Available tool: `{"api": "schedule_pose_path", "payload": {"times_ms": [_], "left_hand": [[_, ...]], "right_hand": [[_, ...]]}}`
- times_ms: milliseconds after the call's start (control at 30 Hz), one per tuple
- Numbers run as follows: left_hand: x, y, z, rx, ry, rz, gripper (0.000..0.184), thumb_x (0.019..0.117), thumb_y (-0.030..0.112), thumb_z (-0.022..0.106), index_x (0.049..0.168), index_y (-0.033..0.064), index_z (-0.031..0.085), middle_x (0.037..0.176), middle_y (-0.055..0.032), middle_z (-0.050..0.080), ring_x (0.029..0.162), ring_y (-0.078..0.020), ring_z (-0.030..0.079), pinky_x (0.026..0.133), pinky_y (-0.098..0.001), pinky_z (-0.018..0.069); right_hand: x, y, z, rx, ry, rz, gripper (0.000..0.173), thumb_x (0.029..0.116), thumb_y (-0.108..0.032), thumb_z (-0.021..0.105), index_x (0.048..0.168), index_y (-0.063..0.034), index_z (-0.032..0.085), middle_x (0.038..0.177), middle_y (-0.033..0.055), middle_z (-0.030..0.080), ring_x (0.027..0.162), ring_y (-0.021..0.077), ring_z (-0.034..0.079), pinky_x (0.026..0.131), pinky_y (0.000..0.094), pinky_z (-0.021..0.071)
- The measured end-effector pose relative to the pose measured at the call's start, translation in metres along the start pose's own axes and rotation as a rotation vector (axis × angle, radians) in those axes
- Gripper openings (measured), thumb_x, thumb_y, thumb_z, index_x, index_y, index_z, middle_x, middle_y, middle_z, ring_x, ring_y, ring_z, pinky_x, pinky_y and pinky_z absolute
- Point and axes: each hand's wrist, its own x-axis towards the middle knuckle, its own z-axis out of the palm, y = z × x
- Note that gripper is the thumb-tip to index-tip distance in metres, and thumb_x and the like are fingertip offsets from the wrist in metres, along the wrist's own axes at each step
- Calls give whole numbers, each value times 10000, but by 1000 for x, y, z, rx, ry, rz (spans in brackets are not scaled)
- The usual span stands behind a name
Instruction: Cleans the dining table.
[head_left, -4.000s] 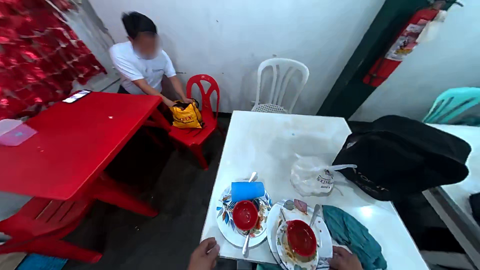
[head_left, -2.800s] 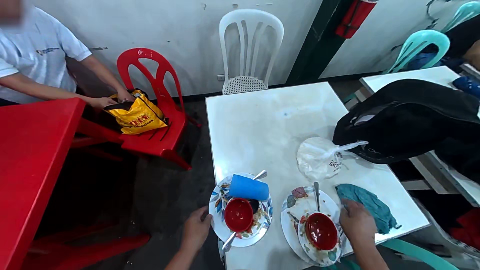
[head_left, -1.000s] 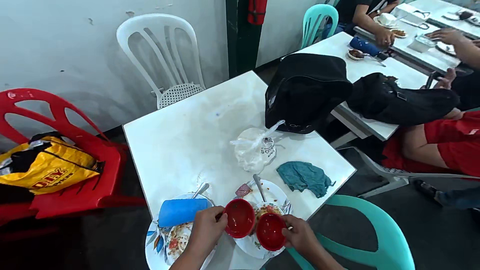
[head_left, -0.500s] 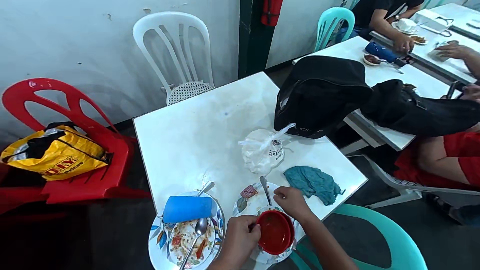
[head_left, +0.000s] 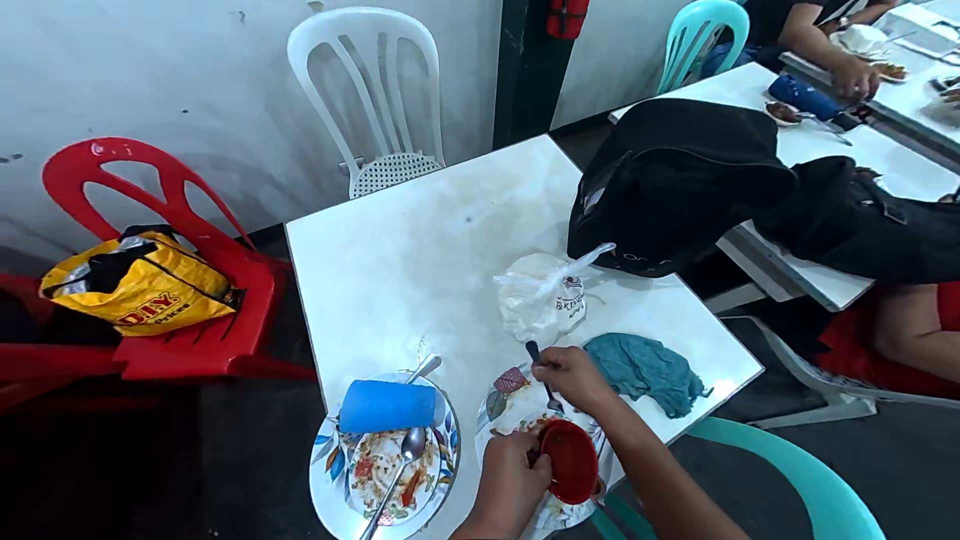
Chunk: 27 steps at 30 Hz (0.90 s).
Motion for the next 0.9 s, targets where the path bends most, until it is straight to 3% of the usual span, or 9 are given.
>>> {"api": "schedule_pose_path", "payload": {"times_ms": [67, 167, 267, 433, 500, 567, 633, 733, 900], "left_hand": [[-1, -5, 2, -36, 26, -4, 232, 937, 228, 664, 1017, 32, 760, 871, -82, 751, 796, -173, 723, 796, -389, 593], [-4, -7, 3, -100, 14, 17, 300, 941, 278, 708, 1058, 2, 735, 848, -109, 736, 763, -209, 711, 780, -421, 588], [-15, -17, 1, -146, 95, 79, 323, 969, 279, 683, 1121, -3, 727, 868, -118, 745, 777, -230, 721, 789, -442, 596], [-49, -68, -19, -43, 732, 135, 246, 964, 175, 666, 1115, -6, 737, 893, -118, 728, 751, -204, 704, 706, -398, 612], [-57, -96, -43, -4, 932, 60, 391, 960, 183, 663, 1253, -74, 643, 1059, -219, 695, 900, -293, 692, 787, -450, 595], [-57, -122, -70, -87, 1039, -51, 600, 953, 184, 655, 1422, -131, 452, 1415, -362, 494, 1273, -454, 546, 1038, -555, 490], [-49, -141, -99, -200, 1067, -191, 657, 966, 231, 657, 1468, -111, 408, 1542, -352, 357, 1413, -464, 409, 1124, -565, 405], [-40, -157, -130, -291, 953, -266, 541, 991, 350, 637, 1359, -43, 586, 1500, -290, 461, 1425, -418, 416, 1155, -551, 369], [-51, -173, -133, -211, 951, -71, 458, 981, 248, 599, 1349, -26, 600, 1452, -233, 529, 1314, -338, 543, 1054, -471, 490]], "right_hand": [[-1, -14, -6, -19, 39, -56, 231, 1002, -247, 624, 1016, -56, 752, 886, 58, 717, 789, 140, 662, 779, 367, 551], [1, -24, -3, -256, -71, -78, 284, 1031, -273, 575, 1106, -67, 756, 1058, 124, 728, 1039, 273, 677, 976, 506, 509], [10, -21, 20, -463, -221, -46, 326, 1053, -300, 545, 1211, -83, 730, 1177, 179, 718, 1163, 364, 654, 1045, 578, 470], [-4, -46, 41, -447, -80, -9, 343, 1044, -227, 555, 1325, -72, 677, 1259, 184, 682, 1168, 362, 656, 1023, 551, 504], [-8, -56, 60, -296, -18, -83, 309, 1026, -184, 562, 1254, -34, 706, 1174, 179, 706, 1086, 332, 685, 986, 520, 531], [-14, -71, 84, -195, -118, -95, 306, 1031, -179, 544, 1235, -13, 702, 1152, 183, 718, 1092, 327, 678, 1016, 522, 496], [-20, -83, 112, -193, -277, -58, 312, 1045, -185, 515, 1242, -8, 680, 1130, 193, 716, 1075, 331, 691, 986, 525, 527], [-32, -93, 155, -300, -410, 7, 326, 1027, -139, 517, 1299, -26, 656, 1241, 214, 674, 1182, 362, 645, 1034, 541, 497], [-58, -105, 224, -360, -373, -290, 330, 973, -44, 566, 1253, -106, 729, 1400, 211, 592, 1096, 415, 679, 867, 600, 577]]}}
